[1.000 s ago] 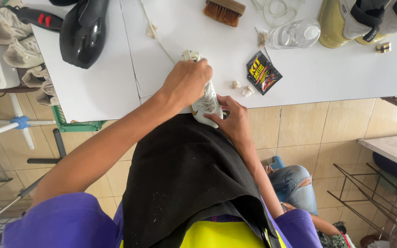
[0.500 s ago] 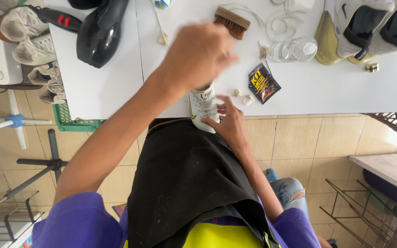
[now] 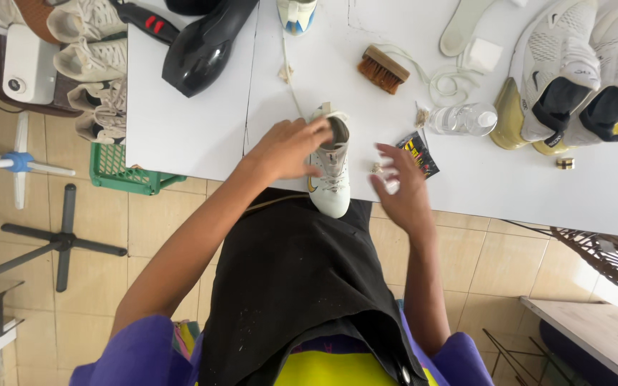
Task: The person laces a white sneaker placed on a white table. They thread the laces through the eyelets, pull them tight, and tie a knot at the top.
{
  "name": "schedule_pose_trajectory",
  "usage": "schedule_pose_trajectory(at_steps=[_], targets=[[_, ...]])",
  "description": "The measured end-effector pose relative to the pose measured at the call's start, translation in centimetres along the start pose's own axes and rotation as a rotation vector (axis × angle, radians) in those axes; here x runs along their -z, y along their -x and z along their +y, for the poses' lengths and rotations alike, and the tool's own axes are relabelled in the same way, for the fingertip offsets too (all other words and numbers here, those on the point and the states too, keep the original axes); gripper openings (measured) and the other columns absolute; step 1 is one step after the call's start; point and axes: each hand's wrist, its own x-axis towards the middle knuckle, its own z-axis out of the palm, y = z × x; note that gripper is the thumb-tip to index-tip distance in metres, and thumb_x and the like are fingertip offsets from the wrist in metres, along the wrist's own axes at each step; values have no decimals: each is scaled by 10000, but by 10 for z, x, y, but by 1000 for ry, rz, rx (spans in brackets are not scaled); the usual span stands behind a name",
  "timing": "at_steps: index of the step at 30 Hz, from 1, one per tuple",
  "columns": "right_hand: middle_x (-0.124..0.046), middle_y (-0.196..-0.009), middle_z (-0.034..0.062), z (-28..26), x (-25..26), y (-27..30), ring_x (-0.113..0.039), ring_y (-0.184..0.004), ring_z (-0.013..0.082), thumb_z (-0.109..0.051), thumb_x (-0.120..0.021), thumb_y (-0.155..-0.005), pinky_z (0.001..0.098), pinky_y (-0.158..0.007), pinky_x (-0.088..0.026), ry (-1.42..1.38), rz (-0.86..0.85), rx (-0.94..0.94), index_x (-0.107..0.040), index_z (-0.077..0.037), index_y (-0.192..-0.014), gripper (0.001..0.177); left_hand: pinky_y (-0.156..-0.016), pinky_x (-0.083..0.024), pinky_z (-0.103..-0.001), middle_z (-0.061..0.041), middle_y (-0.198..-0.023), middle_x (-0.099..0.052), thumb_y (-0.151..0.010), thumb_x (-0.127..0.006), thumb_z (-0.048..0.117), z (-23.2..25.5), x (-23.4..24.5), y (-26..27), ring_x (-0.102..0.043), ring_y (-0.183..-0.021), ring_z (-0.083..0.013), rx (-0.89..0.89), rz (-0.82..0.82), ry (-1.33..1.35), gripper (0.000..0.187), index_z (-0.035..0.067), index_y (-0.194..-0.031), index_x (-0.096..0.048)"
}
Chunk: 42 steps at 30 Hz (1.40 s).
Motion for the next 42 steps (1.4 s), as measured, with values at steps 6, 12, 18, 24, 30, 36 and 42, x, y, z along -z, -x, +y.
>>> schedule_pose_trajectory(at_steps=[6,12,18,24,30,36,42], targets=[[-672,-1093,192,5,-70,-36,-777,-1073,455,-53,-825,-1005,402,-822,-719,136,5,187,-723,-3,-1351,364,-736,-533,-381,-63,-1165,-709,-1033,-789,518,-75,-75,-68,-687,-1004,-271,-221,187,37,504,52,-1210,-715],[-722,-805,185,30,-73,-20,-816,-835,378,-88,-923,-974,413,-708,-728,26,228,187,-788,41,-1335,406,-846,-626,-331,-35,-965,-737,-888,-953,148,-18,-19,-34,-774,-942,-232,-231,365,-488,287,108,-1084,-747],[-833,-942,36,-26,-10,15,-794,-931,252,-23,-815,-1036,483,-1088,-499,344,231,392,-870,-130,-1230,228,-880,-494,-399,-36,-696,-659,-980,-865,140,26,47,4,-620,-759,-224,62,266,-552,179,88,-834,-775],[-772,-874,93,-95,65,30,-766,-798,316,13,-770,-1019,451,-849,-599,502,-42,431,-849,-76,-1136,167,-954,-602,-524,-185,-788,-783,-1116,-656,136,73,166,44,-755,-767,-334,-100,-17,53,271,22,-925,-811],[-682,-1096,79,-145,116,11,-662,-786,306,287,-622,-779,454,-907,-469,859,-52,724,-729,-51,-1301,631,-742,-581,-393,5,-639,-645,-855,-786,-148,94,219,44,-646,-582,-227,-206,372,-604,445,227,-682,-621],[-797,-1035,53,-189,130,-18,-722,-839,199,82,-885,-1117,412,-855,-448,770,328,945,-842,-56,-1176,156,-907,-521,-355,60,-654,-596,-707,-817,-57,106,260,55,-668,-713,-198,-321,727,-796,422,309,-704,-608],[-831,-1037,194,-193,119,-36,-807,-922,273,88,-873,-1080,345,-857,-616,139,495,764,-804,67,-1112,79,-785,-550,-385,67,-696,-752,-961,-923,467,109,284,62,-713,-610,-231,-302,605,-694,323,206,-911,-739]])
